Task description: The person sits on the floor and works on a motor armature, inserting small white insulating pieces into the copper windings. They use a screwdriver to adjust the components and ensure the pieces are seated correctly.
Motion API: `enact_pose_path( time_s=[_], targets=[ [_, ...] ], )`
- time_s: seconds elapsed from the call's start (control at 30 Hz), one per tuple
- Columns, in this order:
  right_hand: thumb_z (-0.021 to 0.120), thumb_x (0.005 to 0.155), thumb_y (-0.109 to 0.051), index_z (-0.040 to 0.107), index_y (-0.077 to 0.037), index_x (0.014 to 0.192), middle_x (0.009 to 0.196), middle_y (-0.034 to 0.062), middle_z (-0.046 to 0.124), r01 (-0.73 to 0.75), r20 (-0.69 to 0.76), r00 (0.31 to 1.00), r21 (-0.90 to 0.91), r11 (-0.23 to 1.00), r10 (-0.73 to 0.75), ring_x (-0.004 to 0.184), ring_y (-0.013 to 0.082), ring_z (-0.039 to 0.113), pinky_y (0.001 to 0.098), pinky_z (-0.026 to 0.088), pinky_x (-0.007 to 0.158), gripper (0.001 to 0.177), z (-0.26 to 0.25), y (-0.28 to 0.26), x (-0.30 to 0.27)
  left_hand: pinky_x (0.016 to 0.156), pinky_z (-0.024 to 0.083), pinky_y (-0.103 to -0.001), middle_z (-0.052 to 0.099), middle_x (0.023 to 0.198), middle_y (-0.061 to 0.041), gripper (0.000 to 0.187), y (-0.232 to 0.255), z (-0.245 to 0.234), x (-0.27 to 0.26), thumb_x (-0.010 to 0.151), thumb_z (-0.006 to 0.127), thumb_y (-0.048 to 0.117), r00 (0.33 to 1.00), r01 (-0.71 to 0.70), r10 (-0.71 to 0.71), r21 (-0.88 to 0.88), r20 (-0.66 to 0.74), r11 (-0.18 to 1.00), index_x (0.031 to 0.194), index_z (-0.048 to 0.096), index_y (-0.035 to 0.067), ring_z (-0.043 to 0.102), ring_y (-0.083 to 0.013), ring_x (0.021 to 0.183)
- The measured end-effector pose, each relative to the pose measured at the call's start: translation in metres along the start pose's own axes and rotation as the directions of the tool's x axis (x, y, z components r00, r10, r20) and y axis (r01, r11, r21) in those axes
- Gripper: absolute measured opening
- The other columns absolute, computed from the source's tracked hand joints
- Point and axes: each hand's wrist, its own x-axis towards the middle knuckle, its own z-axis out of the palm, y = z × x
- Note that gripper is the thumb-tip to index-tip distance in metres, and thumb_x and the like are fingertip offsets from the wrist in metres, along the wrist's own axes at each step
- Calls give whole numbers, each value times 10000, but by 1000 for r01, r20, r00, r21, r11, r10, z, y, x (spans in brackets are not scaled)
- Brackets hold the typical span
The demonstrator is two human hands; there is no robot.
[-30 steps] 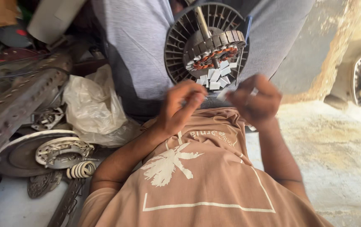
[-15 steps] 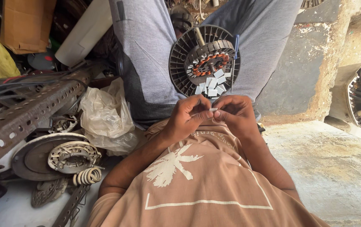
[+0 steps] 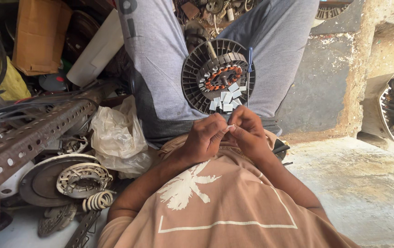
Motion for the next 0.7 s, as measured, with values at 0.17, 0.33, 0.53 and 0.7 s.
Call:
enact_pose_path(
  time_s=[0.17, 0.33, 0.53, 0.7],
  targets=[
    [599, 927, 30, 552, 14, 1008, 866, 84, 621, 23, 24, 999, 200, 979, -28, 697, 143, 579, 288, 454, 625, 95, -7, 14, 5, 624, 473, -413, 553, 816, -110, 112, -7, 1, -4, 1036, 626, 41, 999, -16, 17, -21, 40, 1000, 998, 522, 51, 606, -288, 690],
    [541, 911, 43, 559, 20, 961, 856, 51, 592, 140, -40, 989, -86, 986, -144, 567, 97, 541, 276, 425, 478, 58, 2, 13, -4, 613, 442, -381, 522, 822, -111, 137, -14, 5, -10, 988, 600, -2, 999, -37, 38, -139, 5, 990, 993, 477, 56, 543, -242, 666],
    [594, 966, 44, 535, -31, 904, 690, 39, 601, 547, 330, 819, -695, 466, -470, 568, 118, 601, 300, 465, 524, 114, 4, -18, -1, 605, 397, -305, 555, 958, -87, 140, -19, 9, -17, 993, 628, -62, 870, 442, -408, -805, 277, 395, 989, 520, 26, 484, -133, 722],
    [574, 986, 42, 515, -37, 915, 704, 53, 625, 239, 31, 970, -287, 928, -241, 571, 53, 554, 244, 418, 506, 121, 19, -7, -7, 629, 502, -359, 622, 862, -130, 163, -8, -1, -9, 955, 632, -38, 989, -144, 141, -69, -44, 987, 952, 496, 51, 635, -219, 716]
  ],
)
